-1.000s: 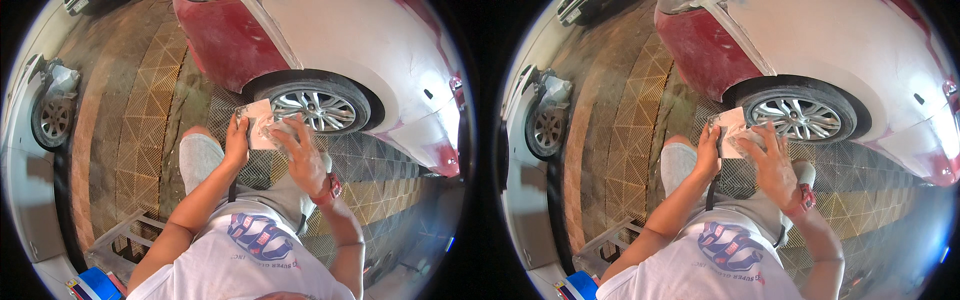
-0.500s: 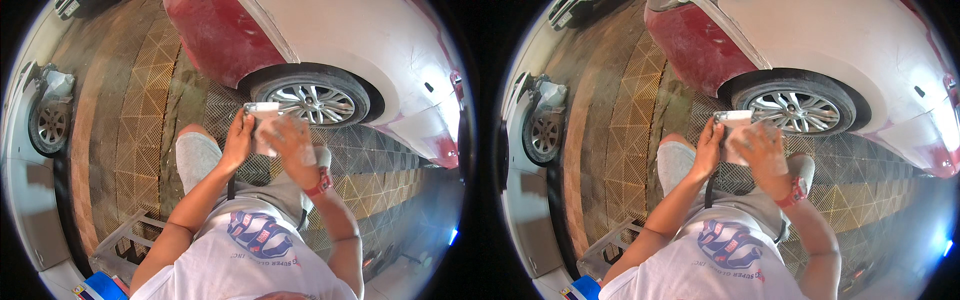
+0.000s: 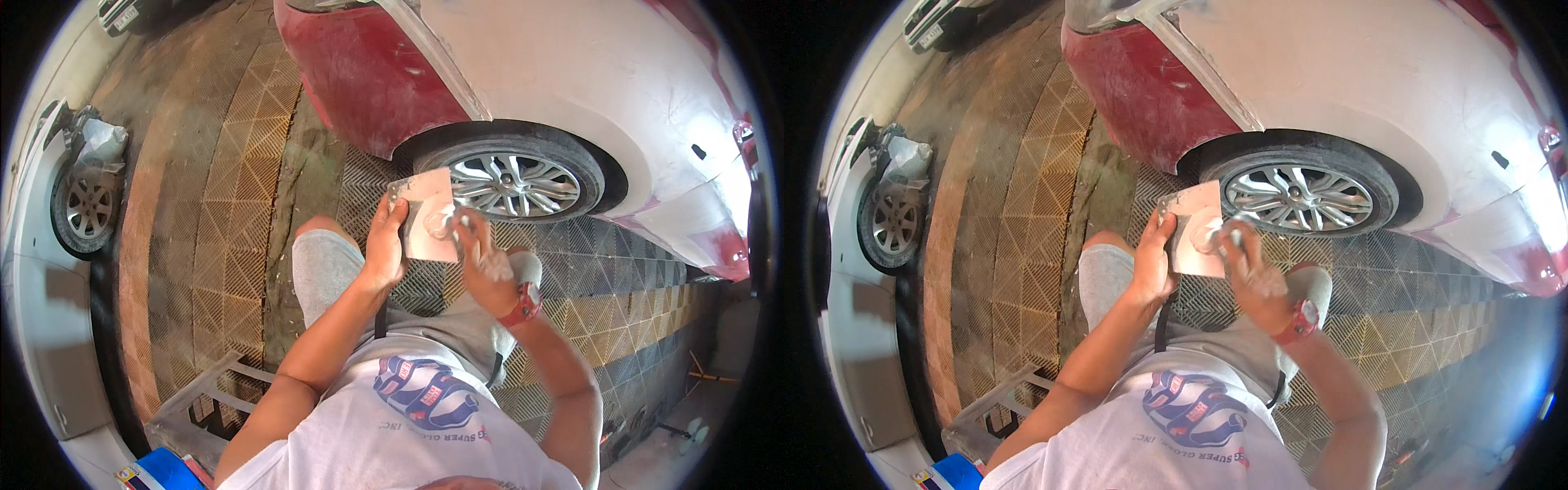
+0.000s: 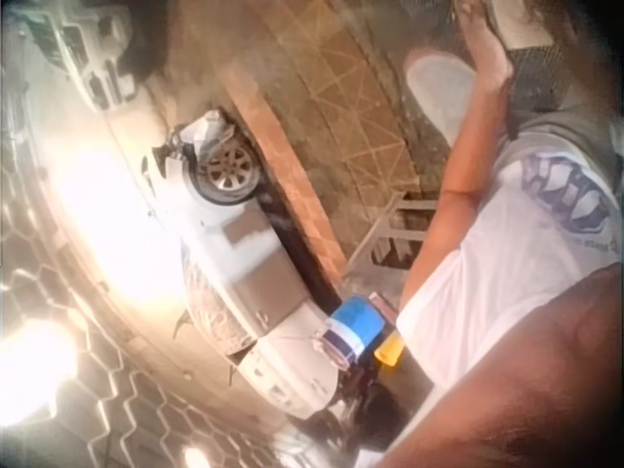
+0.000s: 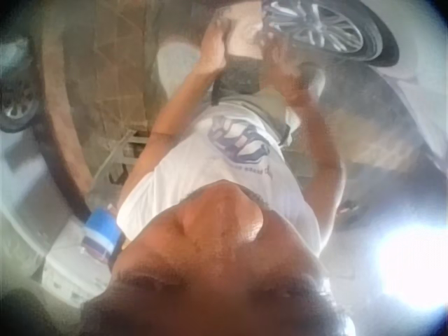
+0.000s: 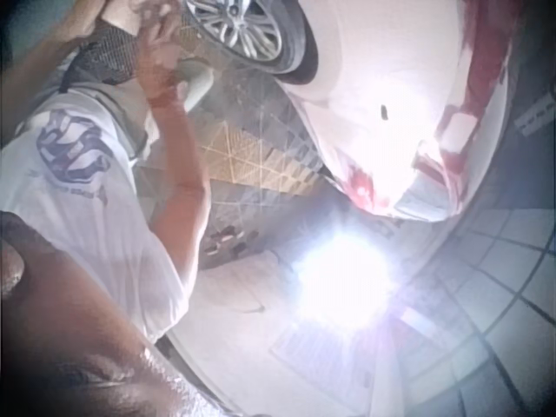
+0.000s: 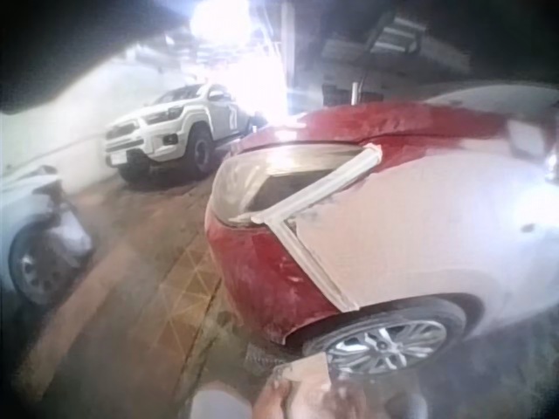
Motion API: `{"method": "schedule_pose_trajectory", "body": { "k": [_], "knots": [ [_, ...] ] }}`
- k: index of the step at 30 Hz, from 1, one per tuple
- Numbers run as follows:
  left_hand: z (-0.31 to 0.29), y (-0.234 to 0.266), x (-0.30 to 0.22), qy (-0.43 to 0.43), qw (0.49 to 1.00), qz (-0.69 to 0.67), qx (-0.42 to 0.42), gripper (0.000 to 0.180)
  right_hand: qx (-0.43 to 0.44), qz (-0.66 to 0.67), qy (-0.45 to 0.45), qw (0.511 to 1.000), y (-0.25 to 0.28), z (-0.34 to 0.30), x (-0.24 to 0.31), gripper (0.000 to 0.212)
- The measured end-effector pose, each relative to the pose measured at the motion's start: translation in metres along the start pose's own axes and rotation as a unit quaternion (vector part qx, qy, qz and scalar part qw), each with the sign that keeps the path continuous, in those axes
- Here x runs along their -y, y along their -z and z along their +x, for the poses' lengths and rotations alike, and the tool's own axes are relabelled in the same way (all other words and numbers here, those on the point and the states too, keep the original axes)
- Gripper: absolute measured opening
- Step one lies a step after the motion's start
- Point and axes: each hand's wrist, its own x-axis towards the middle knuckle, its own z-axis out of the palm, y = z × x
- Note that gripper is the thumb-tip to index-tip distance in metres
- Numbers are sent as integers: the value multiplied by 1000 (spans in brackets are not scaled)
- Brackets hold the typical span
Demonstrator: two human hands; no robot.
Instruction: The person sands the front fender of a red car using a sanding block. They work around the wheel arch and along the side panel, smoothing the surface in preparation for further bodywork.
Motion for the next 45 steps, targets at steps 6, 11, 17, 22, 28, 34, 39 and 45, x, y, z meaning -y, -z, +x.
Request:
{"method": "schedule_pose_trajectory", "body": {
  "k": [6,11,17,22,28,34,39,45],
  "knots": [
    [-6,4,-9,54,998,30,28,42,-32,206,-101,973,12,12,-9,66],
    [6,3,-13,-40,996,61,-45,43,-82,650,-265,707,19,15,12,74],
    [4,2,-15,-157,977,135,-49,45,115,387,-160,901,13,5,-14,64],
    [-4,18,-6,-50,924,371,79,60,-78,-10,-41,996,46,34,1,74],
    [-4,21,-2,-134,944,295,-62,51,70,-86,102,989,19,13,24,64],
    [15,44,-4,-92,984,74,-135,47,37,0,120,992,58,20,38,65],
    [-5,-5,-20,-2,999,-34,-8,37,5,180,-51,982,14,16,31,70],
    [3,16,-17,-81,994,72,-24,44,13,-152,4,988,16,16,-18,68]
  ]
}}
